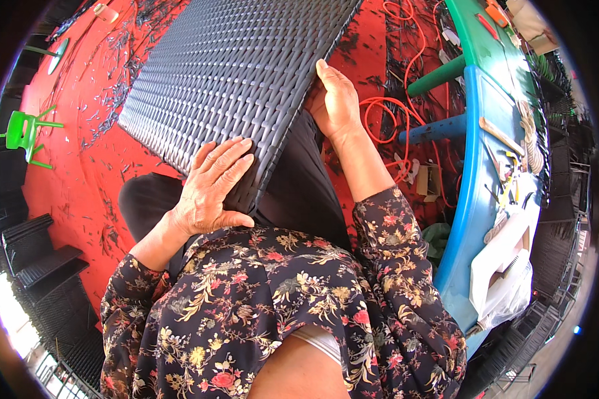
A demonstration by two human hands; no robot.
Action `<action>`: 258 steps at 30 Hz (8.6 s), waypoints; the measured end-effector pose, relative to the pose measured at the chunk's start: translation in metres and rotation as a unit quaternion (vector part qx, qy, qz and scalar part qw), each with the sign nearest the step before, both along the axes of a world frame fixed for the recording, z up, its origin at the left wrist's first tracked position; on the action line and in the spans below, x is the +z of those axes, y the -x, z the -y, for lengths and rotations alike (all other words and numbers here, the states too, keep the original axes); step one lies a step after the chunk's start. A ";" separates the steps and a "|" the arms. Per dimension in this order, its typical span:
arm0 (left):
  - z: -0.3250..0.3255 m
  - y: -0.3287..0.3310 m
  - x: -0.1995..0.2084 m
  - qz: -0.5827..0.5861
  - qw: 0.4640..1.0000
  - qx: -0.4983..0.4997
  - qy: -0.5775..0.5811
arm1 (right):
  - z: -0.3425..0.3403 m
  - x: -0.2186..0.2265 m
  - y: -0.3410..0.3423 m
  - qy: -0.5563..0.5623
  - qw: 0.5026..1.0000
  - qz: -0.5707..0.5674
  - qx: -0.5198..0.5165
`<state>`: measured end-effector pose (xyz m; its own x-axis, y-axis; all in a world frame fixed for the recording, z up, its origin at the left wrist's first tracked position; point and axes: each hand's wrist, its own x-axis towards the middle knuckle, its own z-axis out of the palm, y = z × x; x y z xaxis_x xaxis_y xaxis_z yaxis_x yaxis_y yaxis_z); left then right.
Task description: The person weaves black plastic strips around the frame of a piece of furniture, using a hammer to secure ends and a knife to trim excess material.
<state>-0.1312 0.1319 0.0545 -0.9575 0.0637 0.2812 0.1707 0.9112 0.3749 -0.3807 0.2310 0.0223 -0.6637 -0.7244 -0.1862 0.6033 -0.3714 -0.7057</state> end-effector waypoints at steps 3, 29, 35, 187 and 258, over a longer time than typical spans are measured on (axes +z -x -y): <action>-0.003 0.002 -0.006 0.005 1.000 -0.012 0.013 | -0.007 -0.005 0.001 -0.023 1.000 -0.005 0.000; -0.012 0.001 -0.054 0.054 0.995 0.073 0.045 | -0.035 -0.054 0.012 -0.069 0.995 -0.001 -0.074; -0.018 0.005 -0.057 0.055 0.994 0.076 0.052 | -0.034 -0.041 -0.001 -0.241 0.929 -0.237 -0.149; 0.126 -0.014 -0.170 -0.093 0.267 0.543 -0.791 | -0.027 0.000 -0.007 -0.209 0.943 -0.205 -0.158; 0.113 -0.031 0.039 -0.084 0.973 0.163 0.142 | -0.332 0.046 0.158 -0.607 0.609 -0.399 -0.319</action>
<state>-0.0998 0.0190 0.0937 -0.8814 -0.1383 0.4517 -0.1083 0.9899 0.0918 -0.5391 0.5627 0.0678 -0.9683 0.0772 0.2377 -0.1055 0.7362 -0.6685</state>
